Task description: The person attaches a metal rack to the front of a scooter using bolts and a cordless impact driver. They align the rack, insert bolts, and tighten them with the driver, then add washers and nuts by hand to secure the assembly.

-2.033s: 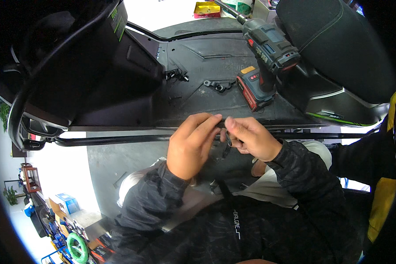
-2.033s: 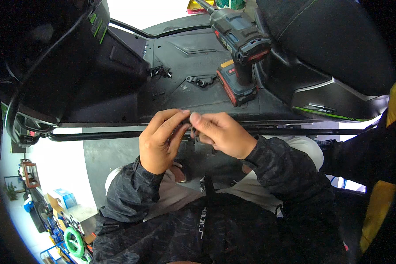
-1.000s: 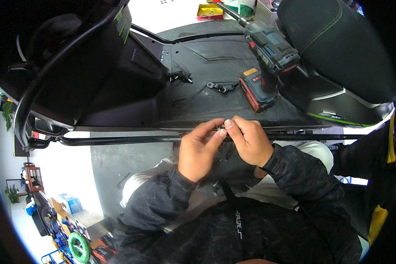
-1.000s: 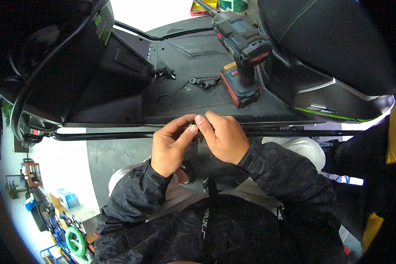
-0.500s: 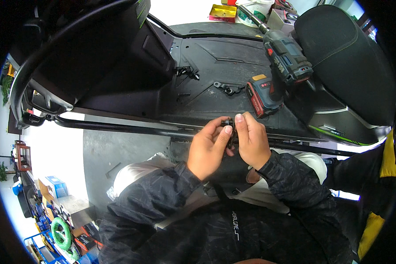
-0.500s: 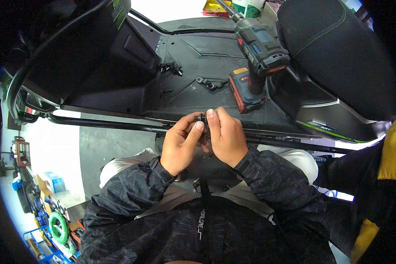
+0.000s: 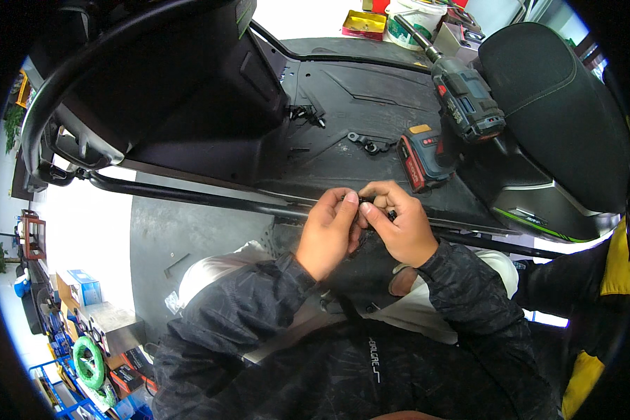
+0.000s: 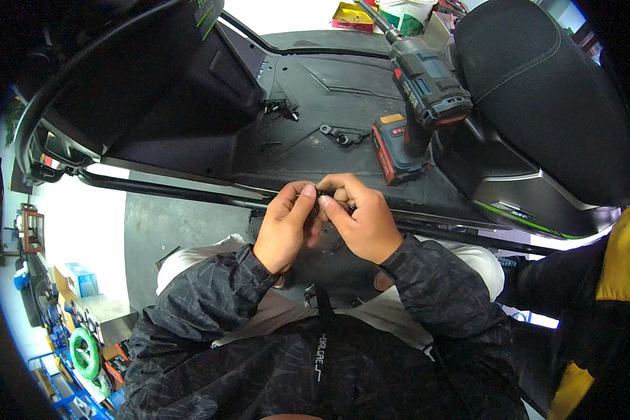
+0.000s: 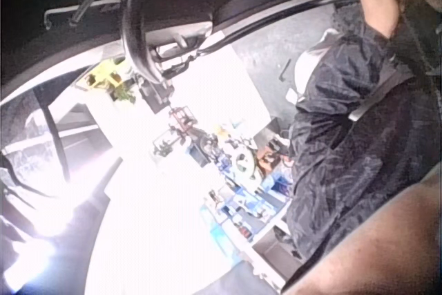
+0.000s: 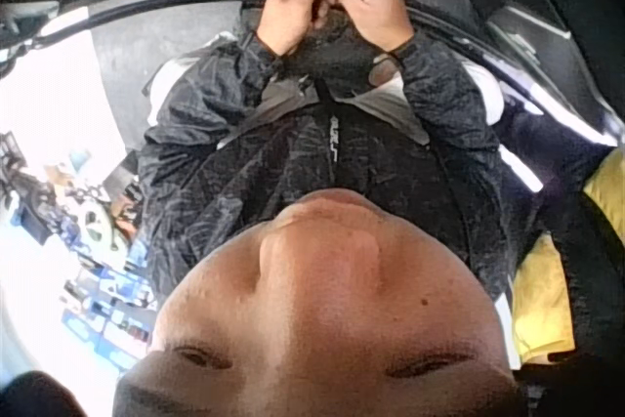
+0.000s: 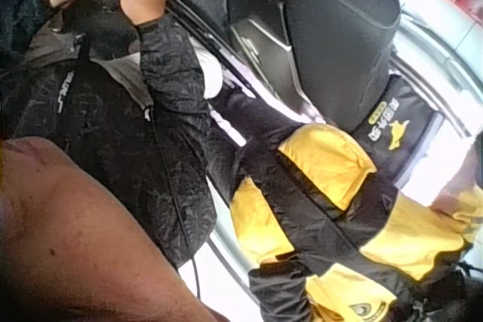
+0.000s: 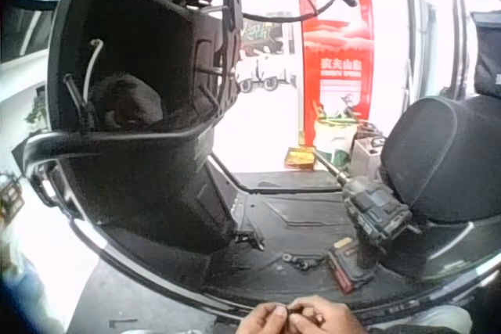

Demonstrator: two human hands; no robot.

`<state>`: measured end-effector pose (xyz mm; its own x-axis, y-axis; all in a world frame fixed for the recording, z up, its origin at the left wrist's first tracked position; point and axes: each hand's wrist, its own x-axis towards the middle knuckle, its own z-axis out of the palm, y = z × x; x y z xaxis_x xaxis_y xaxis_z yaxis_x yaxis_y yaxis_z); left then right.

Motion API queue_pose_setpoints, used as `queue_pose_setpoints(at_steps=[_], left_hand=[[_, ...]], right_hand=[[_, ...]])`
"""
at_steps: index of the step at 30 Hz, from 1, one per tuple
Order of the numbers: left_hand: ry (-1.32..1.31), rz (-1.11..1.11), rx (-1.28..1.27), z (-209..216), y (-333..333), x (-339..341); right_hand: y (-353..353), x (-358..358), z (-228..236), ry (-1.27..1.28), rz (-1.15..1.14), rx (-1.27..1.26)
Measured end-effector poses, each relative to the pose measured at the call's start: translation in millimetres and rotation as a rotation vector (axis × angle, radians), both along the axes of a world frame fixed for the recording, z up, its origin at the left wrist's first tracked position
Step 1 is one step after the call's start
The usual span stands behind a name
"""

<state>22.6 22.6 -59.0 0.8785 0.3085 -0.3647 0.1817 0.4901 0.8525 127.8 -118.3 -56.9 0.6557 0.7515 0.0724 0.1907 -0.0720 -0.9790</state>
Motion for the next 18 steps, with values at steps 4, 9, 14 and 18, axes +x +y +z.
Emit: queue_pose_setpoints(at_steps=[4,9,14,18], left_hand=[[-0.042,-0.008,0.138,-6.0,-6.0,-3.1],[-0.062,0.01,0.381,-18.7,-11.8,-3.4],[-0.003,0.035,0.348,-25.4,-9.8,-4.7],[0.0,0.054,0.233,-24.8,-8.9,-3.0]], right_hand=[[0.8,1.6,-2.5,-0.044,-0.127,-0.08],[5.3,-2.8,-3.2,-0.162,-0.087,-0.159],[5.6,-5.5,-0.3,-0.163,-0.077,-0.162],[3.7,-5.5,-2.6,-0.162,-0.094,-0.161]])
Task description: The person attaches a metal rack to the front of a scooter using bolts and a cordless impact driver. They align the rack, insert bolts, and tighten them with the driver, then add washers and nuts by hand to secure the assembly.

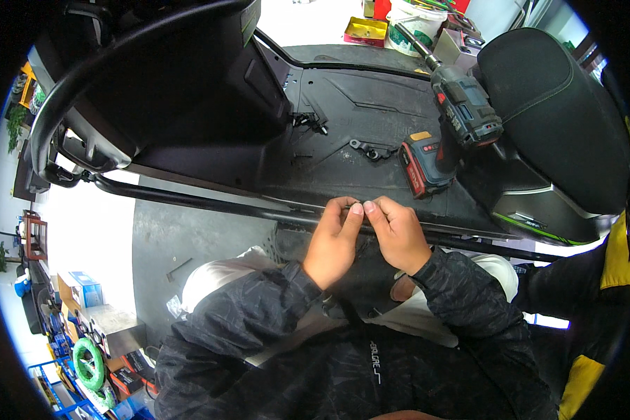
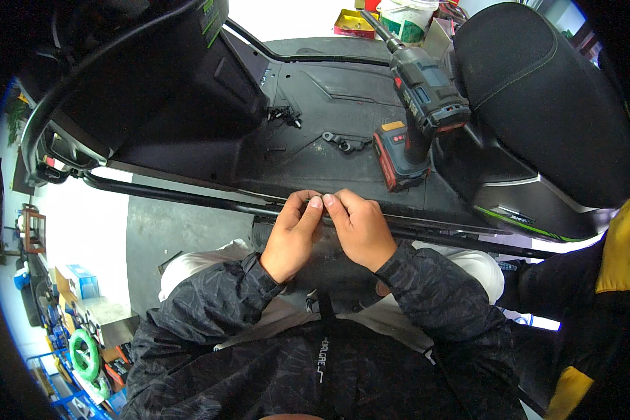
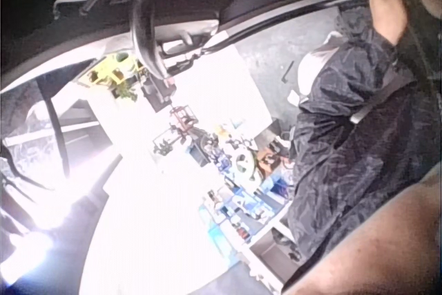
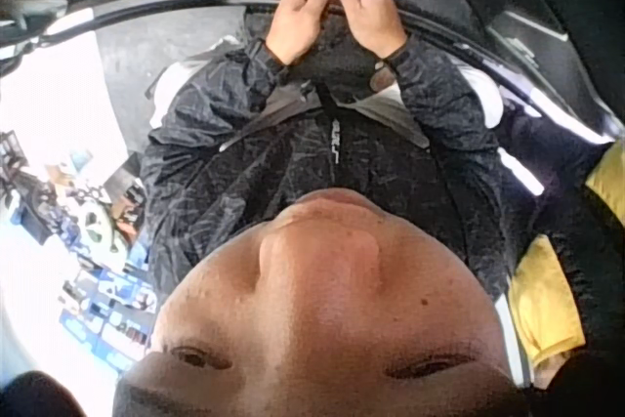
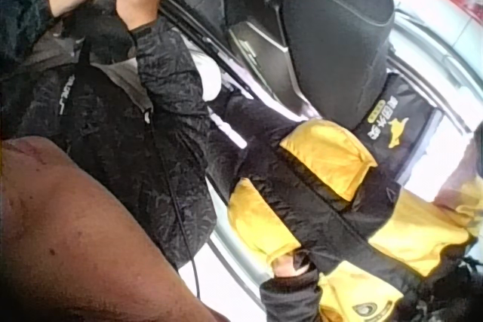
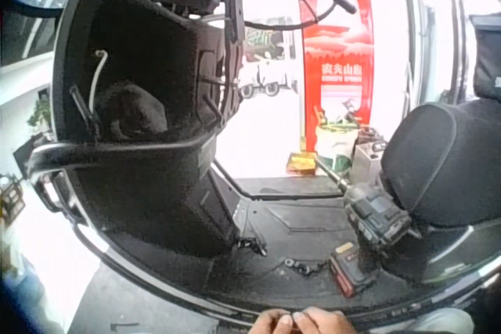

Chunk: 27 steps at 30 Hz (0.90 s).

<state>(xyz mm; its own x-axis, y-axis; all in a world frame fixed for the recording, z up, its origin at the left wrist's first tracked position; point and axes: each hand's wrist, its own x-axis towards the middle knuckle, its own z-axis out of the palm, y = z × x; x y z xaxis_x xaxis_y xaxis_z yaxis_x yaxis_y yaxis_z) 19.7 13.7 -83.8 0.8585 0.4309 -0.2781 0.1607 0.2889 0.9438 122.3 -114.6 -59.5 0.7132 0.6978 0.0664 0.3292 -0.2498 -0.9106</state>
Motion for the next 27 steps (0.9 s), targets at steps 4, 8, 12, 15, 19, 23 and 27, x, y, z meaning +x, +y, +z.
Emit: queue_pose_setpoints(at_steps=[4,8,12,15,19,23,27], left_hand=[[0.059,0.017,-0.047,4.6,0.3,0.9],[0.098,0.029,-0.203,10.9,1.9,2.0],[0.084,0.035,-0.209,14.2,1.6,3.5],[0.037,0.022,-0.16,13.4,-0.2,3.0],[0.013,0.011,-0.139,10.6,-3.1,3.1],[-0.008,0.075,-0.153,9.3,-4.4,4.0],[0.009,0.063,-0.124,9.8,-2.4,3.1]], right_hand=[[3.9,-3.9,-10.6,0.02,-0.028,0.126],[1.9,-4.0,-15.2,0.102,0.02,0.117],[-1.0,-0.5,-8.6,0.15,-0.001,0.174],[-0.7,3.8,-3.1,0.069,-0.031,0.056],[2.2,-1.3,-4.2,0.036,-0.001,0.048],[5.2,-8.6,-11.0,0.038,-0.022,0.221],[0.6,-4.5,-12.3,0.248,0.037,0.168]])
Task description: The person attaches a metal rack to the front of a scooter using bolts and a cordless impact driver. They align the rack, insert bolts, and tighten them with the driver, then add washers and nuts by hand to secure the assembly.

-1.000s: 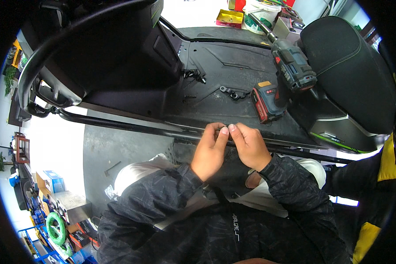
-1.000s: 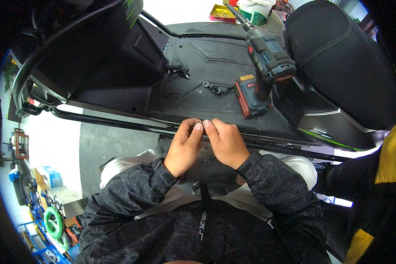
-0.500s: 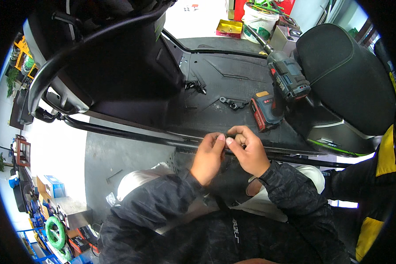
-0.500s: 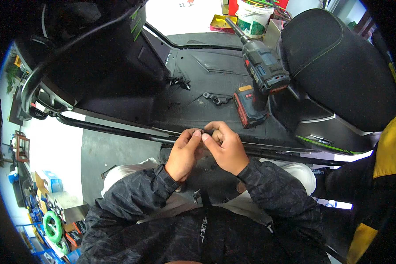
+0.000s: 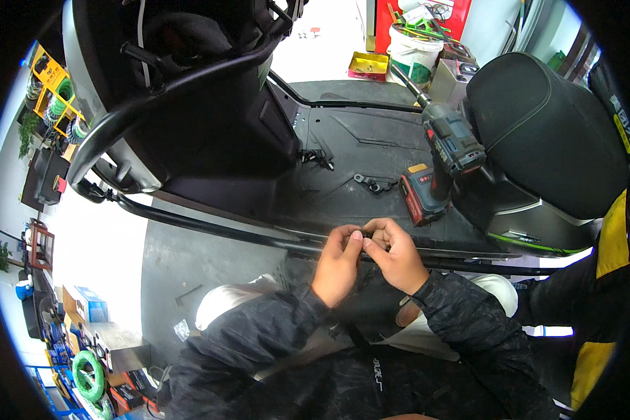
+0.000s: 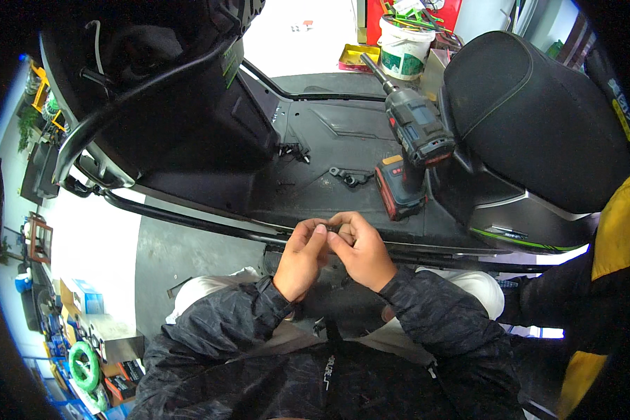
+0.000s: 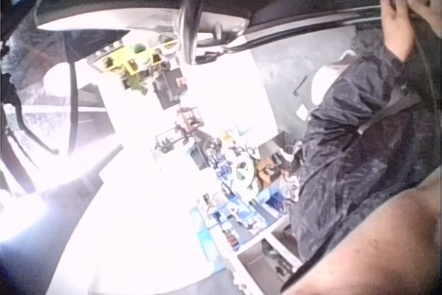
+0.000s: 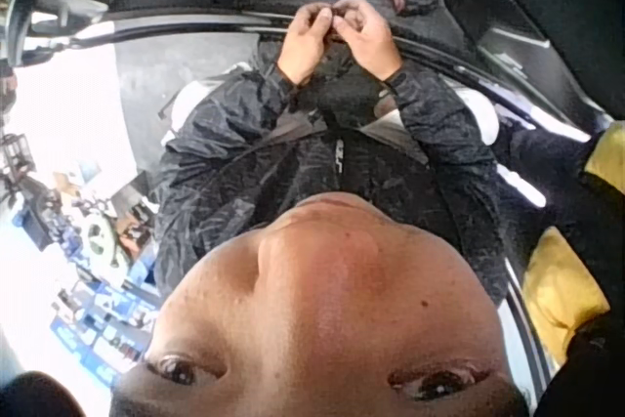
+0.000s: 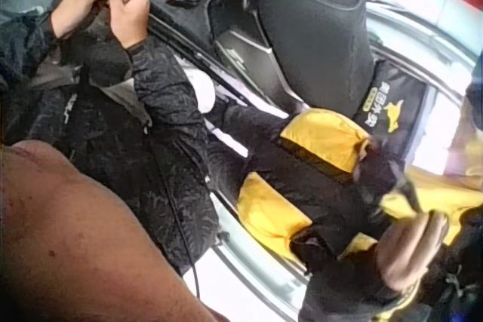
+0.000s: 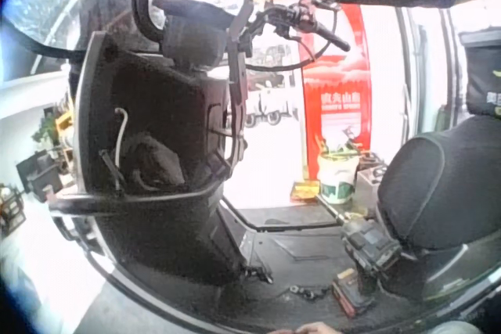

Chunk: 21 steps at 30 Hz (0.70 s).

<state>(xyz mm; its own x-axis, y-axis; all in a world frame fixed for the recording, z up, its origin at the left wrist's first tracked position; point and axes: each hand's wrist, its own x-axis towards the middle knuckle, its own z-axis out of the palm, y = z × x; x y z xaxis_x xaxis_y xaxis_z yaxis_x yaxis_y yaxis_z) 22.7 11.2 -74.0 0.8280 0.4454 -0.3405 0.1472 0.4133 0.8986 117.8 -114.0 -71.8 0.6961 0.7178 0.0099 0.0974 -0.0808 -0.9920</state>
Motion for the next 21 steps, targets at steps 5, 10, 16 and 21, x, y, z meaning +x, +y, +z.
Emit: queue_pose_setpoints(at_steps=[5,10,16,21], left_hand=[[-0.025,-0.043,-0.014,1.0,2.1,-1.5],[-0.046,-0.023,-0.024,1.4,-0.1,-0.8],[-0.057,0.0,-0.043,2.2,-2.1,1.7],[-0.052,-0.048,-0.065,6.0,-2.1,-2.4]], right_hand=[[-0.2,3.0,2.9,-0.021,-0.024,-0.041],[1.3,-3.6,6.2,-0.22,-0.057,-0.008],[0.3,-6.6,11.5,-0.112,-0.022,-0.049],[3.2,-3.8,10.3,-0.189,-0.113,-0.114]])
